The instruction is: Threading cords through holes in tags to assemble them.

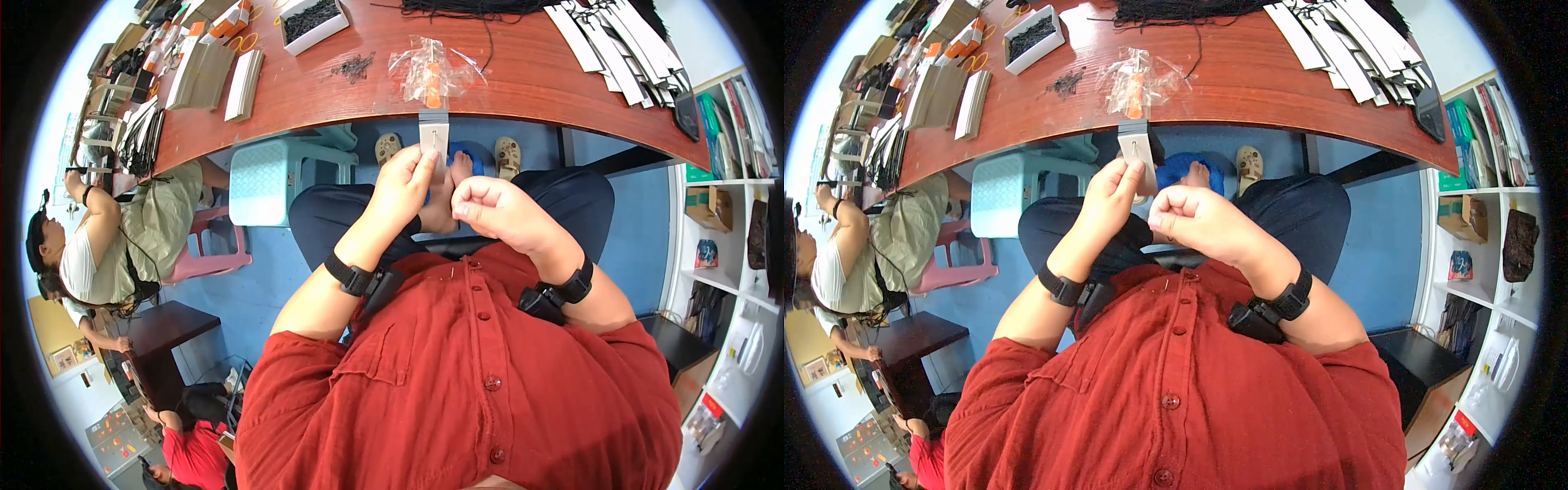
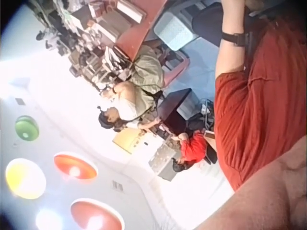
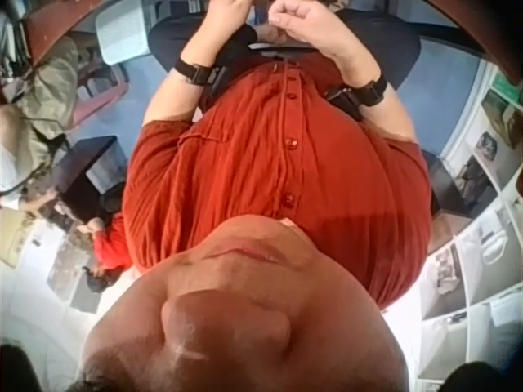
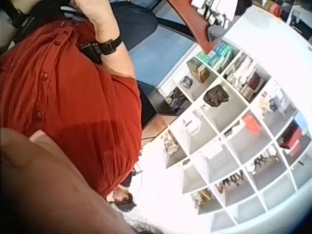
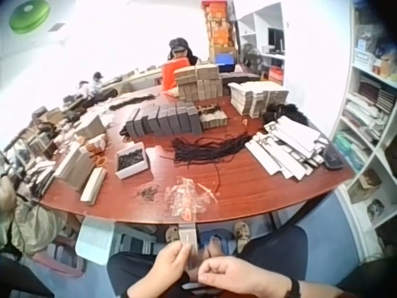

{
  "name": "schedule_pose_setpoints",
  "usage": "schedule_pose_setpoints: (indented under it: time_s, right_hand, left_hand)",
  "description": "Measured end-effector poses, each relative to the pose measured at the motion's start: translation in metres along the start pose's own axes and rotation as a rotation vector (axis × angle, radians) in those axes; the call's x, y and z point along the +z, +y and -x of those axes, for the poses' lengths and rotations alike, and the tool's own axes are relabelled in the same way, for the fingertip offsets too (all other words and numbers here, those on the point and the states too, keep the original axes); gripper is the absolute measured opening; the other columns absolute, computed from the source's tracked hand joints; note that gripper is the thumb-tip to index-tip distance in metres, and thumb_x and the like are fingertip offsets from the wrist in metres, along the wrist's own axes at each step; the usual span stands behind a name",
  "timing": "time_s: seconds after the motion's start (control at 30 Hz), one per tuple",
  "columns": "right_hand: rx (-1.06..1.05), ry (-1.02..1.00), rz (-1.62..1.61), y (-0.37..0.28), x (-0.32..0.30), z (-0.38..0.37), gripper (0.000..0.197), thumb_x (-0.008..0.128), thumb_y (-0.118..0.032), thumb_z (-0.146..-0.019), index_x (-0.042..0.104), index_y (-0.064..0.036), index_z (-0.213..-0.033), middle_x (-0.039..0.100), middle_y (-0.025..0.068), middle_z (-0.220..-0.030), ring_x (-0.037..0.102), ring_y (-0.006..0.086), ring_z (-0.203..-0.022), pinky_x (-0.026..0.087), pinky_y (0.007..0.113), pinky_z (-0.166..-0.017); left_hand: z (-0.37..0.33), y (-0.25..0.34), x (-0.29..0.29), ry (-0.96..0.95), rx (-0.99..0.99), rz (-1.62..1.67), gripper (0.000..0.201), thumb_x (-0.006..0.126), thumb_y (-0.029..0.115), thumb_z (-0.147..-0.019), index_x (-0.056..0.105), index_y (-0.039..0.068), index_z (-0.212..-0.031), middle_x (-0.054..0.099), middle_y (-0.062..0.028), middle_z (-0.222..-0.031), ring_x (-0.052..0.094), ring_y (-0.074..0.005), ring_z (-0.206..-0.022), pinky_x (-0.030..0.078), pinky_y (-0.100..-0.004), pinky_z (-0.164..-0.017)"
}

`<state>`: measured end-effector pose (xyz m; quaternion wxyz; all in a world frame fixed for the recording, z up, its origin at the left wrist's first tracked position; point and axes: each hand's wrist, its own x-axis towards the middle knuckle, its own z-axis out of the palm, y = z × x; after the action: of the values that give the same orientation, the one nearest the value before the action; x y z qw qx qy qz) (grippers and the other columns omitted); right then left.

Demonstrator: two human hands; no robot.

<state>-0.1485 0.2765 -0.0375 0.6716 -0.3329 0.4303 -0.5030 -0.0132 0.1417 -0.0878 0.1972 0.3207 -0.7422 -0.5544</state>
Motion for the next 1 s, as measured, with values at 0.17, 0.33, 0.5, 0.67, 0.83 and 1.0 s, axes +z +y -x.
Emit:
schedule_pose_setpoints:
  time_s: [0.17,0.33,0.5,0.67,0.83,1.0]
  right_hand:
    - [-0.150,-0.089,-0.714,-0.008,-0.010,-0.001,0.025,0.042,-0.027,-0.094,0.049,-0.0066,-0.082,0.033,-0.0035,-0.058,0.029,0.0063,-0.045,0.025,0.020,-0.044]
    - [-0.185,-0.115,-0.839,-0.010,-0.010,-0.008,0.027,0.042,-0.029,-0.093,0.046,-0.0068,-0.080,0.033,-0.0018,-0.057,0.029,0.0084,-0.045,0.025,0.022,-0.044]
    - [-0.250,-0.115,-0.817,-0.007,-0.008,-0.010,0.026,0.041,-0.029,-0.093,0.046,-0.0068,-0.080,0.032,-0.0011,-0.056,0.029,0.0092,-0.045,0.025,0.023,-0.044]
    - [-0.235,-0.154,-0.823,-0.006,-0.007,-0.008,0.026,0.041,-0.029,-0.092,0.045,-0.0065,-0.079,0.031,-0.0002,-0.056,0.029,0.0099,-0.045,0.025,0.023,-0.044]
    - [-0.295,-0.102,-0.751,-0.004,-0.014,-0.006,0.026,0.042,-0.028,-0.091,0.045,-0.0057,-0.078,0.031,0.0003,-0.057,0.029,0.0103,-0.045,0.023,0.024,-0.043]
    - [-0.244,0.199,-0.254,-0.003,-0.028,0.001,0.026,0.045,-0.026,-0.090,0.048,-0.0037,-0.076,0.051,0.0058,-0.069,0.044,0.0115,-0.053,0.034,0.023,-0.048]
  left_hand:
    - [0.006,0.015,-0.013,0.383,0.404,-0.571,0.024,0.068,0.013,-0.076,0.050,0.000,-0.085,0.047,-0.0117,-0.080,0.050,-0.0233,-0.071,0.044,-0.0307,-0.065]
    - [0.037,0.044,-0.014,-0.286,-0.114,0.497,0.034,0.048,0.015,-0.091,0.044,0.004,-0.124,0.054,-0.0052,-0.105,0.055,-0.0114,-0.082,0.045,-0.0242,-0.072]
    - [0.030,0.029,-0.010,-0.536,-0.339,0.725,0.035,0.048,0.018,-0.093,0.045,0.003,-0.124,0.056,-0.0047,-0.105,0.055,-0.0096,-0.079,0.045,-0.0224,-0.071]
    - [0.026,0.035,-0.006,-0.504,-0.356,0.637,0.022,0.052,0.016,-0.091,0.056,0.002,-0.107,0.059,-0.0007,-0.082,0.054,-0.0072,-0.072,0.045,-0.0213,-0.068]
    - [0.023,0.034,-0.017,-0.429,-0.350,0.549,0.011,0.055,0.013,-0.089,0.059,0.003,-0.092,0.059,-0.0001,-0.078,0.053,-0.0057,-0.067,0.044,-0.0199,-0.063]
    - [0.025,0.043,-0.040,-0.070,0.013,0.166,0.006,0.058,0.007,-0.085,0.060,0.003,-0.089,0.060,-0.0007,-0.077,0.054,-0.0096,-0.066,0.044,-0.0230,-0.062]
